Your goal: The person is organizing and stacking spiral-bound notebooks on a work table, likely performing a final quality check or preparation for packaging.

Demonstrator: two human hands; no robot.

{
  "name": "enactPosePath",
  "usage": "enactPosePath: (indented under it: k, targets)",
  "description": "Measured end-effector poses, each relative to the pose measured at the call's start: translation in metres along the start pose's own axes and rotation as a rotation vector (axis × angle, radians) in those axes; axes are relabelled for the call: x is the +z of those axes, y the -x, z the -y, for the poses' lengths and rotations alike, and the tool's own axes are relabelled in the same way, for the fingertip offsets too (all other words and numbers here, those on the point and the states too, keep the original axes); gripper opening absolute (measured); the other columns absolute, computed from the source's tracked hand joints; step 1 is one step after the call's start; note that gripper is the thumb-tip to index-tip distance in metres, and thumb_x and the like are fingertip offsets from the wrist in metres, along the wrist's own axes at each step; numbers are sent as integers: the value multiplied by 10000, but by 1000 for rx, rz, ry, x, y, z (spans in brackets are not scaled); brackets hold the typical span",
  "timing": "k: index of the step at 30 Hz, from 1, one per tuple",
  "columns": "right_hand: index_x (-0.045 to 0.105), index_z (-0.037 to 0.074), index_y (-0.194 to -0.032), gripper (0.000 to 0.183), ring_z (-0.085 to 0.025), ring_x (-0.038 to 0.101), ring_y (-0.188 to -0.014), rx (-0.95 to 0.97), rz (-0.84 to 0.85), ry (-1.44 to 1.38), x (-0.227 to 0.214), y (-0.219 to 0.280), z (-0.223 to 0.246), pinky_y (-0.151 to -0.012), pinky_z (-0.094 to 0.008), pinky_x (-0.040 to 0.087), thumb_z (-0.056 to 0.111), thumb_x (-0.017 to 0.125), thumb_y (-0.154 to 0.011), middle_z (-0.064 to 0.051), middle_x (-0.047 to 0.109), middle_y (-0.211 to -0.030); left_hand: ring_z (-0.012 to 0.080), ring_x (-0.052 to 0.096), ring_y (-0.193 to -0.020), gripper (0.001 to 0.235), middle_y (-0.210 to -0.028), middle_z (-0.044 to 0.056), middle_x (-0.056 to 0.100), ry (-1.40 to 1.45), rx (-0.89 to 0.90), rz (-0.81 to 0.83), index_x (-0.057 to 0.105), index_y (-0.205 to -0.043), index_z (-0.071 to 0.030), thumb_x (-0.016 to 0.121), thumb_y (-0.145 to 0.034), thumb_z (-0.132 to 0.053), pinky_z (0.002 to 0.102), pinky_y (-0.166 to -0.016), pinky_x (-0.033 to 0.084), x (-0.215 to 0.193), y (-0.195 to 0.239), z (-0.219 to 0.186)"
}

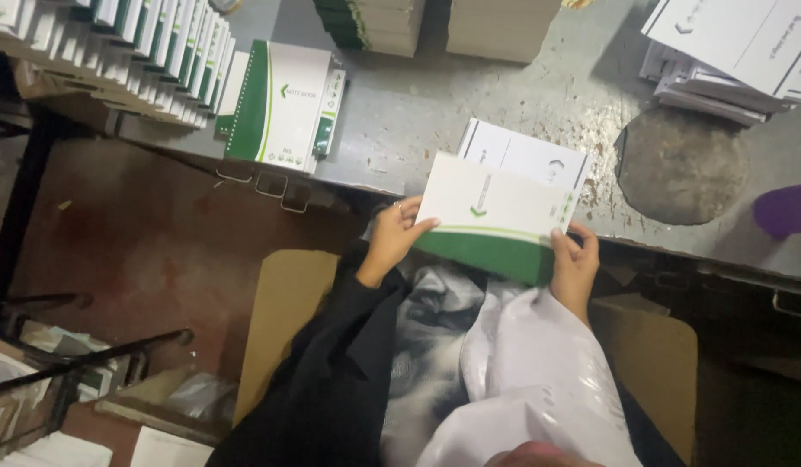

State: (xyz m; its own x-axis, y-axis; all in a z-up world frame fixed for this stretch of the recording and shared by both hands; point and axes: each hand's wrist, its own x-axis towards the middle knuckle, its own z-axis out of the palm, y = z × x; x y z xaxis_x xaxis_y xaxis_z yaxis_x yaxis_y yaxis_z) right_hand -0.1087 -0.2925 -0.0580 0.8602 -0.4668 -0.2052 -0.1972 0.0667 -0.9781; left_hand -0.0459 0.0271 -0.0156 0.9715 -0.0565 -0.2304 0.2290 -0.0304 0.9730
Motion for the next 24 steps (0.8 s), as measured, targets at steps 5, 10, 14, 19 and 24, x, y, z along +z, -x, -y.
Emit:
enactPosePath:
  k: [5, 10, 14, 19, 24]
  targets:
    - [648, 40, -1294, 339, -244, 686, -1035, -207, 9, 185, -7, -7, 15, -836, -383, 584, 98, 766, -982, -179, 719, -1136, 290, 734, -1032, 634, -1138, 209, 745, 18, 56, -25, 577, -1412, -71, 851, -840, -89, 352, -844, 640, 20, -14, -52]
    - [724, -11, -1243, 315, -449, 609, -1218, -567, -80, 575, 7, -2, 70, -971, -513, 547, 47, 800, -943, -212, 659, -1345, 307, 772, -911, 499, -1030, 167, 776, -343, 222, -120, 664, -1316, -60, 840, -869, -196, 389, -752, 645, 42, -49, -53]
    - [685, -86, -1278, 337, -491, 475, -1350, -584, -69, 623, 5, -19, 60, -1153, -615, 316, 67, 772, -991, -244, 546, -1493, 198, 688, -759, 500, -947, 72, 683, -527, 298, -182, 714, -1268, -79, 871, -824, -250, 347, -686, 598, 51, -63, -39]
    - [675, -89, -1285, 331, -468, 423, -1406, -559, -42, 601, 9, -26, 51, -1179, -597, 303, 24, 758, -986, -220, 504, -1541, 201, 671, -745, 535, -977, 83, 657, -556, 294, -190, 703, -1291, -43, 867, -831, -261, 351, -679, 586, 52, -86, -6]
    - [654, -114, -1299, 340, -448, 420, -1428, -581, -71, 566, 11, -28, 45, -1203, -551, 290, -13, 748, -988, -233, 477, -1562, 246, 696, -754, 569, -1062, 88, 657, -583, 332, -176, 688, -1309, -50, 868, -822, -283, 382, -710, 606, 54, -94, 5]
